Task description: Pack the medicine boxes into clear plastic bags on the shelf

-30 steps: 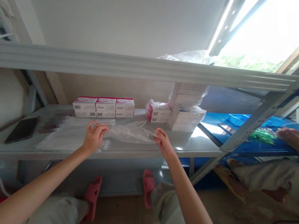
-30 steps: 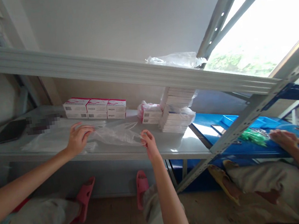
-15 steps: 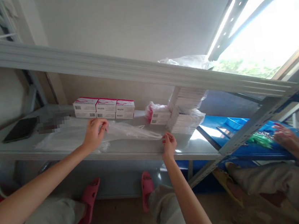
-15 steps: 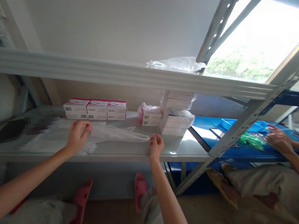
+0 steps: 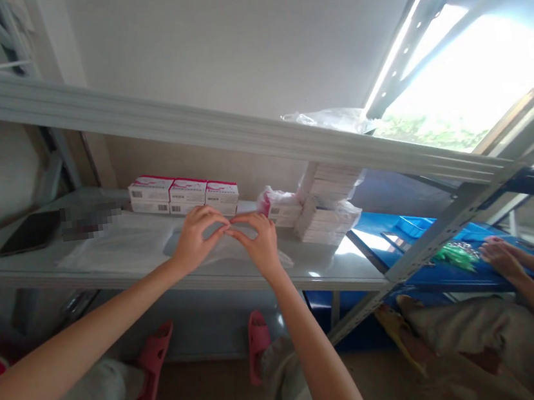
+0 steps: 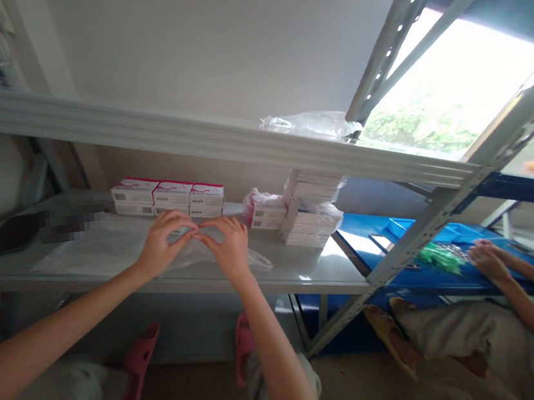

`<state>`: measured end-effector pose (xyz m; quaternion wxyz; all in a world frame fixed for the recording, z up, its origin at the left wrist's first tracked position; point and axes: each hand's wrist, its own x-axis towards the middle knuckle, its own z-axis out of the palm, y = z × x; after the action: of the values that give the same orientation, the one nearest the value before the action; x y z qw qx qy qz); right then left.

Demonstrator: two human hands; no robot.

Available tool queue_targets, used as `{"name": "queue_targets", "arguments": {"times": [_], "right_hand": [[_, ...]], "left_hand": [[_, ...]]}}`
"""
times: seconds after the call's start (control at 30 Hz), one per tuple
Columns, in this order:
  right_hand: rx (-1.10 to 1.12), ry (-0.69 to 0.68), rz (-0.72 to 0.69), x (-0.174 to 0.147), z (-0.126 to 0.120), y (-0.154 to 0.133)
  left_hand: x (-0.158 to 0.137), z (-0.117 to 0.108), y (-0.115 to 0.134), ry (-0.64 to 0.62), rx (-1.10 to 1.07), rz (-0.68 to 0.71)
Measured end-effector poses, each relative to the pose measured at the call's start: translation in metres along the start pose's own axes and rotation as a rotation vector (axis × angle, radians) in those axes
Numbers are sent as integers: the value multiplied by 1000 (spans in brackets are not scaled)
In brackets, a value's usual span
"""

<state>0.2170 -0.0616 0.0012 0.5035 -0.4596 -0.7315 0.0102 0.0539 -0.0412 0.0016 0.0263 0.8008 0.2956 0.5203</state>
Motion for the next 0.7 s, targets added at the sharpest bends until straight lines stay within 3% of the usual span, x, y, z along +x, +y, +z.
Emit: {"name": "queue_targets", "arguments": {"times": [0.1, 0.2, 0.3, 0.4, 0.6, 0.7], "right_hand": [[61, -19, 78, -2, 5, 6], [78, 59, 181, -5, 7, 12], [113, 156, 193, -1, 5, 21], [180, 211, 127, 9, -1, 30], [317, 289, 97, 25, -8, 34], [336, 314, 102, 26, -11, 30]], "left_hand": [[-4, 1, -2, 47, -177, -139], [-17, -1, -12, -39, -299, -230], [-38, -6, -30, -187, -210, -276], [-54, -14, -49, -231, -90, -334], [-56, -21, -54, -175, -69, -279], [-51, -15, -48, -28, -89, -288]]}}
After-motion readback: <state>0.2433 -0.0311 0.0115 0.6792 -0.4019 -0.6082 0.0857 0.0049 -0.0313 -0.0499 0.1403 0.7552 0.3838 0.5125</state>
